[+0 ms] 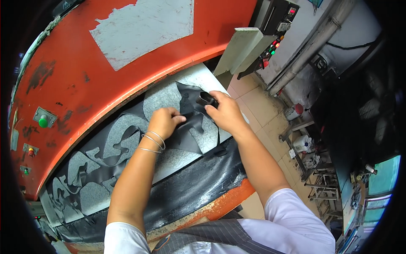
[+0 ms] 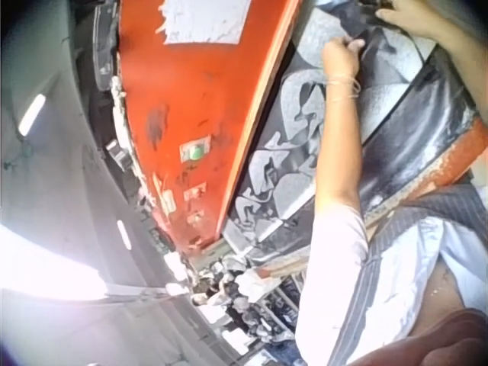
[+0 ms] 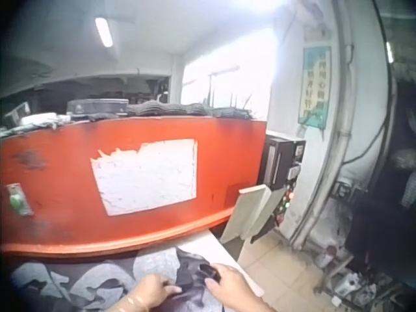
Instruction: The recorder uses a hydraulic press and metal dies to cut shoe components from a sheet of leather.
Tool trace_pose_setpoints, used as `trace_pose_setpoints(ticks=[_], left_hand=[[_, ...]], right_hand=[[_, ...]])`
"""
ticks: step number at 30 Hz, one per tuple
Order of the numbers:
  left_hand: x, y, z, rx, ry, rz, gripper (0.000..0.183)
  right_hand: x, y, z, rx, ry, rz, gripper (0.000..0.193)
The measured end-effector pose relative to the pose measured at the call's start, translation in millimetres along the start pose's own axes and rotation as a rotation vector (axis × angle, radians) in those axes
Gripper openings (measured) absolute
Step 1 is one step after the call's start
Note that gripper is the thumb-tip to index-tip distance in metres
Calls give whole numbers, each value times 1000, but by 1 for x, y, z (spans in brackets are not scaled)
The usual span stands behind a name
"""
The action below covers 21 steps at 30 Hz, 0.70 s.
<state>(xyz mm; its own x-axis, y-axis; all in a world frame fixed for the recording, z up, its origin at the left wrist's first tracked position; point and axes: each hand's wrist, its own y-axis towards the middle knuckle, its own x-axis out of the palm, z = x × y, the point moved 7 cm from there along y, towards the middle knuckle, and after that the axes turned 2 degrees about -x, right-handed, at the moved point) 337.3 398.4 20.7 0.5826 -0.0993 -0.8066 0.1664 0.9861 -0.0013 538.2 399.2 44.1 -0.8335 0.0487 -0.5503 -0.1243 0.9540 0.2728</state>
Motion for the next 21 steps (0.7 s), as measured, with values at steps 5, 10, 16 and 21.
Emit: trace_pose_setpoints(ticks=[5, 10, 16, 21], left_hand=[[-14, -1, -75, -454, -462, 353, 28], [-24, -20, -31, -44, 95, 478, 39], [4, -36, -35, 23, 383, 296, 48], [9, -34, -35, 7, 409, 304, 48]], right_hand=[[36, 18, 2, -17, -331, -39, 46], [27, -16, 38, -1, -294, -31, 64], [25, -23, 34, -61, -339, 125, 66], [26, -30, 41, -88, -299, 196, 49]])
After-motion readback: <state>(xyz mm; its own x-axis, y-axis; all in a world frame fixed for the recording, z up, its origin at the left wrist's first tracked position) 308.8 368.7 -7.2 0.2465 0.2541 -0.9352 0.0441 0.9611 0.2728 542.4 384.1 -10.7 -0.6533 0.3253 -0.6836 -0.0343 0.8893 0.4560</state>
